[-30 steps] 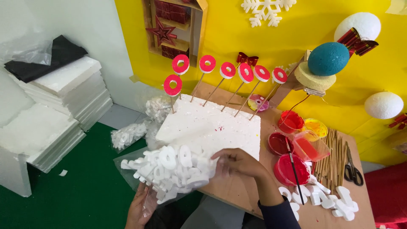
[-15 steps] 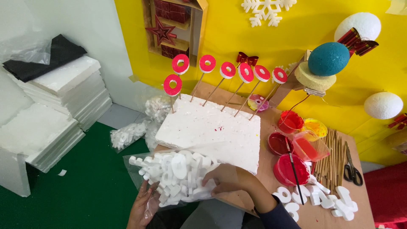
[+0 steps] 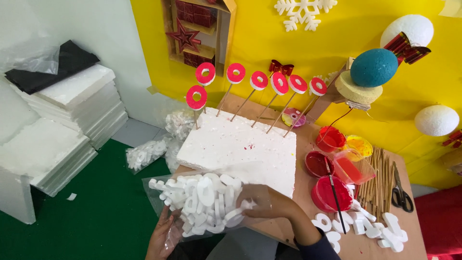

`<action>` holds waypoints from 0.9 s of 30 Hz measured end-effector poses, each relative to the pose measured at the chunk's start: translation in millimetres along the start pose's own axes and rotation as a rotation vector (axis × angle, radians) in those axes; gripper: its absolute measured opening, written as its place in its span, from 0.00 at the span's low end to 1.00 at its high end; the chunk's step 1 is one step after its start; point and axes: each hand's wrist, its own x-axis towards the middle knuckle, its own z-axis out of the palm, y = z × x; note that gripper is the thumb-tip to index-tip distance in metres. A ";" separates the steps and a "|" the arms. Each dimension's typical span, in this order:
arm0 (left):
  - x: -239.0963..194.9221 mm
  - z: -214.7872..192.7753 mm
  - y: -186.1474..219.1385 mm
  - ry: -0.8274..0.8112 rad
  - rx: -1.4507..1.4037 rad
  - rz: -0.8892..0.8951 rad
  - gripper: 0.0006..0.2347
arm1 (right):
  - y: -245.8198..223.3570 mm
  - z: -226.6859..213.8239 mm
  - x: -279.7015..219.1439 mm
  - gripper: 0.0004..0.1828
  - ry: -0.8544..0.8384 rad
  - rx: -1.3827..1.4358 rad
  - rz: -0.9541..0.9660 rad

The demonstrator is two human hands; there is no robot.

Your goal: Painting small foam rings with red paint and sorting foam letters on a workspace.

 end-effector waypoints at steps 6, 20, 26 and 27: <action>-2.4 -0.7 1.8 -0.147 -0.058 0.002 0.21 | 2.4 -11.6 -11.7 0.06 0.200 0.101 -0.083; -50.1 81.1 24.3 0.117 0.045 -0.078 0.26 | 18.1 15.1 26.6 0.11 0.141 0.141 -0.232; -17.0 24.0 6.0 -0.065 -0.022 -0.002 0.23 | 14.9 7.8 23.7 0.08 0.164 0.301 -0.121; -17.2 23.8 6.3 -0.064 -0.023 -0.002 0.23 | 18.4 6.2 21.9 0.08 0.162 0.302 -0.120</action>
